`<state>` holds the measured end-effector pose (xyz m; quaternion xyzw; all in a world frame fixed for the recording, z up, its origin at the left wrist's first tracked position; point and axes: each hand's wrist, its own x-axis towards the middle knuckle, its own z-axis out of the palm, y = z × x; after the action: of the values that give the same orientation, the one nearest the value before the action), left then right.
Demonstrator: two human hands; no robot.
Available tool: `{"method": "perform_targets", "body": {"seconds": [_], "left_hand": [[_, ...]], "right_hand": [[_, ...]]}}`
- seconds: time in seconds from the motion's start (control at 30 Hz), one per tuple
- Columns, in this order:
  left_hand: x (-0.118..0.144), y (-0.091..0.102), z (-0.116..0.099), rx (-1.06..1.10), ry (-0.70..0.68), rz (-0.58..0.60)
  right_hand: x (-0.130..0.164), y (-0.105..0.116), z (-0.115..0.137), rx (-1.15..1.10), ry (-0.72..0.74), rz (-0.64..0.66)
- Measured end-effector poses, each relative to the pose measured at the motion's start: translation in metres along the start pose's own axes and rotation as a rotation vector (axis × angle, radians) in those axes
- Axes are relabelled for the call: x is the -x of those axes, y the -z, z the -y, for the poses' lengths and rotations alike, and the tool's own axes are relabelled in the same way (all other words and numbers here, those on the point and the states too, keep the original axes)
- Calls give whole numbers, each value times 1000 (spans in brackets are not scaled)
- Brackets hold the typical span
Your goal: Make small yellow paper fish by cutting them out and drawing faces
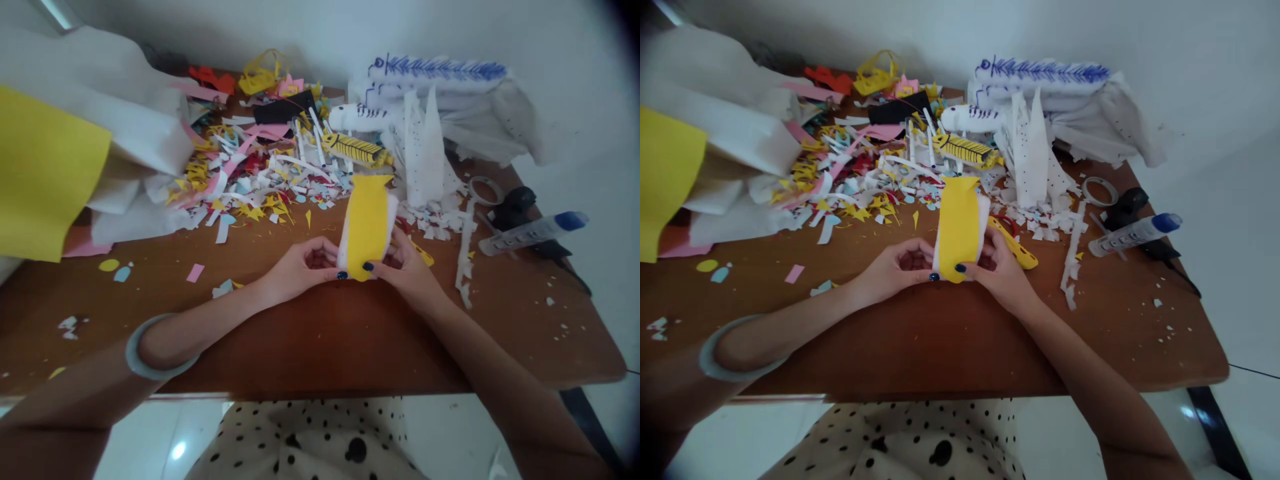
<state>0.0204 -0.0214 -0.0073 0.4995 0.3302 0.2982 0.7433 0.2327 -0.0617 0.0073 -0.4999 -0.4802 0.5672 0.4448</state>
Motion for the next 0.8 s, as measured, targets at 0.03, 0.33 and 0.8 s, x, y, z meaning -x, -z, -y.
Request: {"method": "perform_targets", "body": {"seconds": [0.03,0.33,0.8], "left_hand": [[0,0,0,5,-2,-2],[-1,-2,2,36,4,-4],[-2,-6,-1,54,1,-41]], "right_hand": [[0,0,0,4,1,-5],[0,-4,-2,5,20,-51],[-1,-8,0,-15,-3,-64]]}}
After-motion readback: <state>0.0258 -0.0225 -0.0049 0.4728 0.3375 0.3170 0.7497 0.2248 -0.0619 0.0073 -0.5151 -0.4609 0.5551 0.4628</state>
